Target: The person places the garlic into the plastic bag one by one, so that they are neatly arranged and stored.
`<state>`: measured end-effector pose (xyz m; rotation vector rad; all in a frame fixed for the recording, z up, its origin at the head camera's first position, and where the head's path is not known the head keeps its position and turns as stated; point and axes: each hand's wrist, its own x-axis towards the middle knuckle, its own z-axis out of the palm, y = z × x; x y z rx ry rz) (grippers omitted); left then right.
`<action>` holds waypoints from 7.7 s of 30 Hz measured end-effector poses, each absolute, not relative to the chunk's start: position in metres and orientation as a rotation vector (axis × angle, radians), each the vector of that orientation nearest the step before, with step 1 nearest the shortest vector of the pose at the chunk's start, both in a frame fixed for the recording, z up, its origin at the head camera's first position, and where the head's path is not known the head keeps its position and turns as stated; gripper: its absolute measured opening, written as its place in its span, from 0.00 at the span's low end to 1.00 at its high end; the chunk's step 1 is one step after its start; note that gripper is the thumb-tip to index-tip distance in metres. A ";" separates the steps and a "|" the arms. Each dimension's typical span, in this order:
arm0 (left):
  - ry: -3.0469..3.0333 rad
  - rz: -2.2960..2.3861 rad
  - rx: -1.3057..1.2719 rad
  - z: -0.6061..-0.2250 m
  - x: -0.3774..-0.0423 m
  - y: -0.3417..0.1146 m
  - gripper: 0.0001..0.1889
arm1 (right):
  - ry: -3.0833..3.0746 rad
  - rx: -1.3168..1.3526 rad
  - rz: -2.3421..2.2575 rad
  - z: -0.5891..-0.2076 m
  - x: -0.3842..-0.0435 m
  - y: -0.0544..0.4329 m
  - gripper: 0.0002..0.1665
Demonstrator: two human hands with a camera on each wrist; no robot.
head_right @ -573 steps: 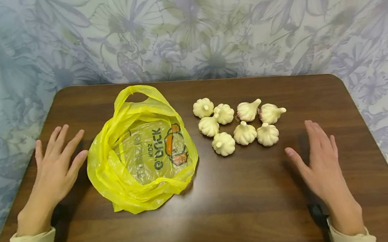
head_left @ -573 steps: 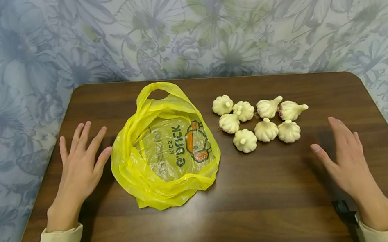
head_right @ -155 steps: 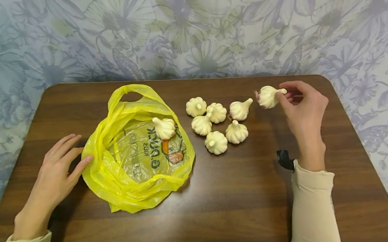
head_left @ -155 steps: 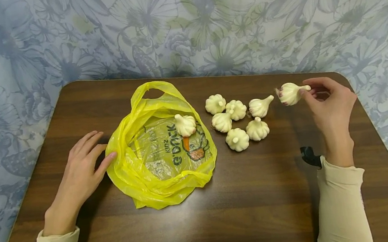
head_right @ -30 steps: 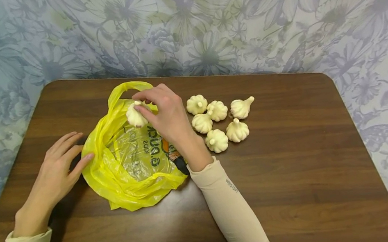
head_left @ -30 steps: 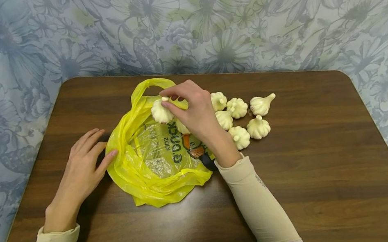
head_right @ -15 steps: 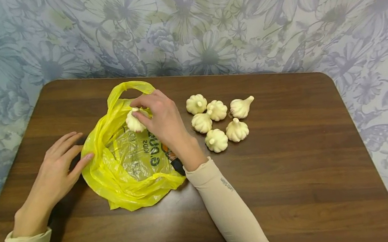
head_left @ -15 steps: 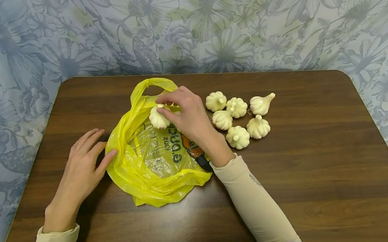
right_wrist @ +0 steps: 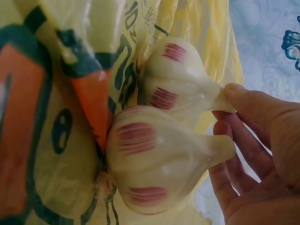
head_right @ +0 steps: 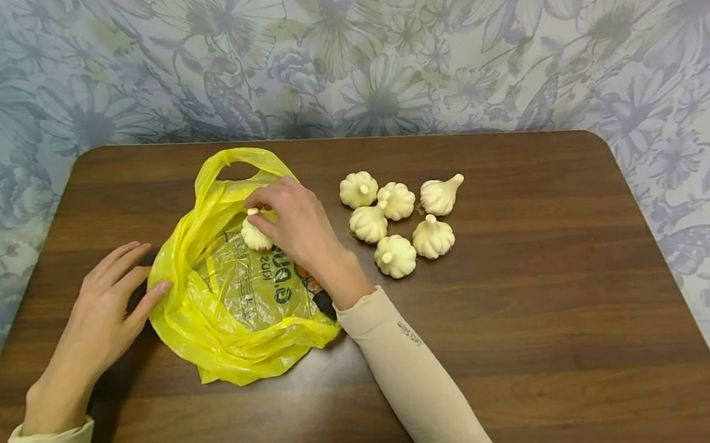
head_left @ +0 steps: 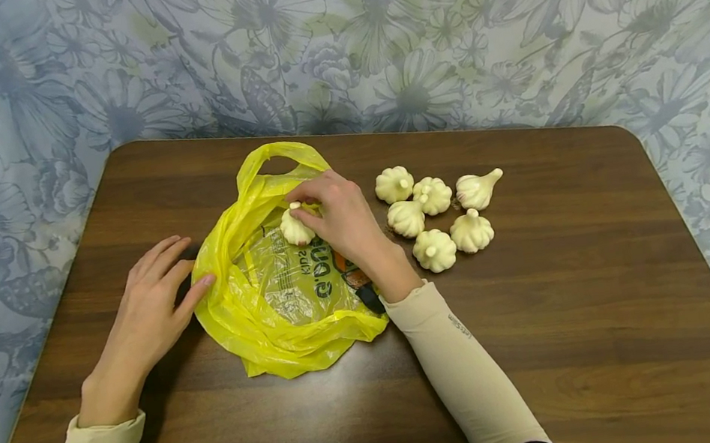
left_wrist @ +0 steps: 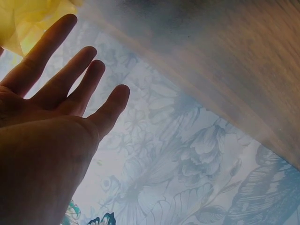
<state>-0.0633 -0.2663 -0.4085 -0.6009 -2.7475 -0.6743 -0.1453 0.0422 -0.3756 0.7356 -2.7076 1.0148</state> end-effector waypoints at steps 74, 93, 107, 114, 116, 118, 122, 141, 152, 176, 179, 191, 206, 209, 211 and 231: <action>-2.741 -0.671 -0.593 -0.409 -0.061 -0.270 0.19 | -2.452 0.563 1.044 -0.348 -0.136 0.129 0.08; -2.718 -0.687 -0.612 -0.412 -0.062 -0.269 0.19 | -2.443 0.482 1.092 -0.345 -0.126 0.161 0.08; -2.727 -0.677 -0.619 -0.408 -0.063 -0.268 0.20 | -2.457 0.381 1.040 -0.351 -0.117 0.211 0.07; -2.733 -0.686 -0.615 -0.408 -0.062 -0.268 0.19 | -2.476 0.351 1.012 -0.353 -0.114 0.226 0.07; -2.738 -0.681 -0.611 -0.407 -0.062 -0.268 0.19 | -2.482 0.341 1.009 -0.353 -0.114 0.229 0.07; -2.741 -0.677 -0.609 -0.407 -0.062 -0.268 0.19 | -2.489 0.330 1.003 -0.352 -0.113 0.232 0.08; -2.730 -0.679 -0.614 -0.407 -0.063 -0.269 0.19 | -2.500 0.307 0.987 -0.352 -0.113 0.236 0.08; -2.723 -0.688 -0.616 -0.410 -0.064 -0.267 0.19 | -2.513 0.233 0.936 -0.360 -0.098 0.273 0.07; -2.743 -0.666 -0.609 -0.408 -0.063 -0.267 0.18 | -2.536 0.238 0.927 -0.364 -0.096 0.280 0.08; -2.747 -0.672 -0.622 -0.408 -0.063 -0.266 0.17 | -2.743 0.423 1.018 -0.369 -0.094 0.280 0.09; -2.748 -0.672 -0.620 -0.408 -0.063 -0.266 0.17 | -2.760 0.436 1.006 -0.371 -0.096 0.279 0.09; -2.750 -0.670 -0.620 -0.409 -0.063 -0.266 0.17 | -2.754 0.368 0.957 -0.380 -0.100 0.278 0.08; -2.753 -0.669 -0.619 -0.409 -0.063 -0.266 0.18 | -2.652 0.390 0.968 -0.377 -0.100 0.275 0.06; -2.752 -0.672 -0.618 -0.410 -0.063 -0.267 0.18 | -2.613 0.387 0.966 -0.375 -0.099 0.274 0.06; -2.752 -0.671 -0.617 -0.410 -0.063 -0.267 0.18 | -2.589 0.373 0.964 -0.374 -0.099 0.273 0.06; -2.742 -0.682 -0.618 -0.410 -0.063 -0.266 0.18 | -2.461 0.348 1.071 -0.366 -0.100 0.267 0.06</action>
